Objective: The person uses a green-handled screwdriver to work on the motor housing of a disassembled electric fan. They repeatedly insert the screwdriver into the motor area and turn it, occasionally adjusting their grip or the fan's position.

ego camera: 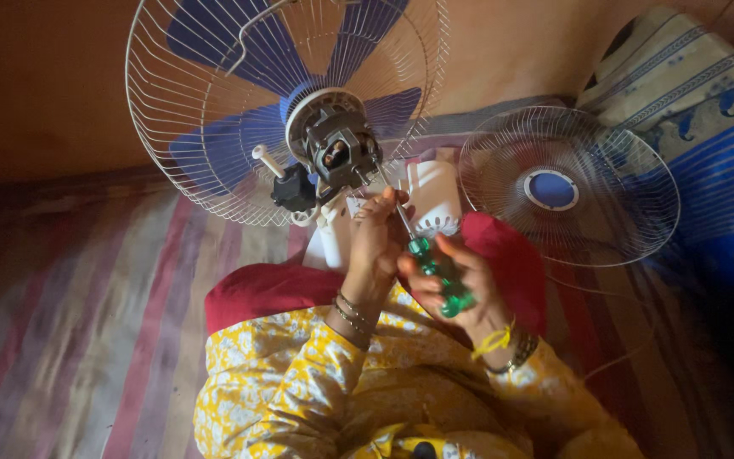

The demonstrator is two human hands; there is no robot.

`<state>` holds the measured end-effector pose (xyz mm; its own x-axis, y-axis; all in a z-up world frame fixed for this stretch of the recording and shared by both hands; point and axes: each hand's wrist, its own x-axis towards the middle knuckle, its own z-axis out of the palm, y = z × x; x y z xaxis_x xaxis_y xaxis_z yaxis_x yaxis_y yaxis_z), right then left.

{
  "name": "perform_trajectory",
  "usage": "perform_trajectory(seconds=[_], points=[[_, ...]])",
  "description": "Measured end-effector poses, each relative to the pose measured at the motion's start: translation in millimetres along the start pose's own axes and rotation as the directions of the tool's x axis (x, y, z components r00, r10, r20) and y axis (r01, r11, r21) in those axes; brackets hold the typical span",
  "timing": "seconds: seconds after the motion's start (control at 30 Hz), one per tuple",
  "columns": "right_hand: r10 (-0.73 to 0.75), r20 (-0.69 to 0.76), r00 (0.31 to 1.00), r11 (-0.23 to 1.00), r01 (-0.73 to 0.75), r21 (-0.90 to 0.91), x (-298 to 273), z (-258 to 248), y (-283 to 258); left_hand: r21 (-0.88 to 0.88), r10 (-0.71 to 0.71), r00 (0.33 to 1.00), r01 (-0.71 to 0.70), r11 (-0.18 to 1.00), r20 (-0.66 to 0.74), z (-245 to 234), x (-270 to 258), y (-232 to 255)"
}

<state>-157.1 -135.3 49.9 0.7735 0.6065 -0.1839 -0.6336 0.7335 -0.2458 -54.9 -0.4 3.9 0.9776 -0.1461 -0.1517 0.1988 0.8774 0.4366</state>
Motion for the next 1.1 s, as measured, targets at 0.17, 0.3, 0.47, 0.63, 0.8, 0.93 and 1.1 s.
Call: perform_trajectory(seconds=[0.17,0.3,0.47,0.63,0.8,0.93,1.1], points=[[0.172,0.547,0.819,0.944,-0.295,0.145,-15,-19,4,0.020,-0.089,0.986,0.087,0.996,0.144,1,-3,1],[0.266,0.403,0.876,0.946,-0.318,0.067,-25,2,-21,-0.153,-0.112,0.982,0.135,0.979,0.150,9,-2,17],[0.319,0.292,0.902,0.943,-0.331,-0.006,-29,21,-32,-0.359,-0.013,0.993,0.053,0.932,0.115,12,19,57],[0.250,-0.034,0.968,0.925,-0.249,-0.288,-29,33,-40,-0.392,-0.043,0.997,0.015,0.920,-0.063,9,43,68],[0.046,-0.286,0.957,0.753,-0.222,-0.620,-29,51,-43,-0.293,-0.011,1.000,0.003,0.956,-0.027,-3,45,70],[-0.287,-0.263,0.921,0.277,-0.183,-0.943,-28,68,-38,-0.307,0.018,1.000,-0.022,0.952,-0.016,-7,48,69],[-0.334,0.561,0.758,-0.823,0.055,-0.566,-29,82,-28,-0.341,-0.004,0.997,-0.024,0.940,-0.081,-8,56,57]])
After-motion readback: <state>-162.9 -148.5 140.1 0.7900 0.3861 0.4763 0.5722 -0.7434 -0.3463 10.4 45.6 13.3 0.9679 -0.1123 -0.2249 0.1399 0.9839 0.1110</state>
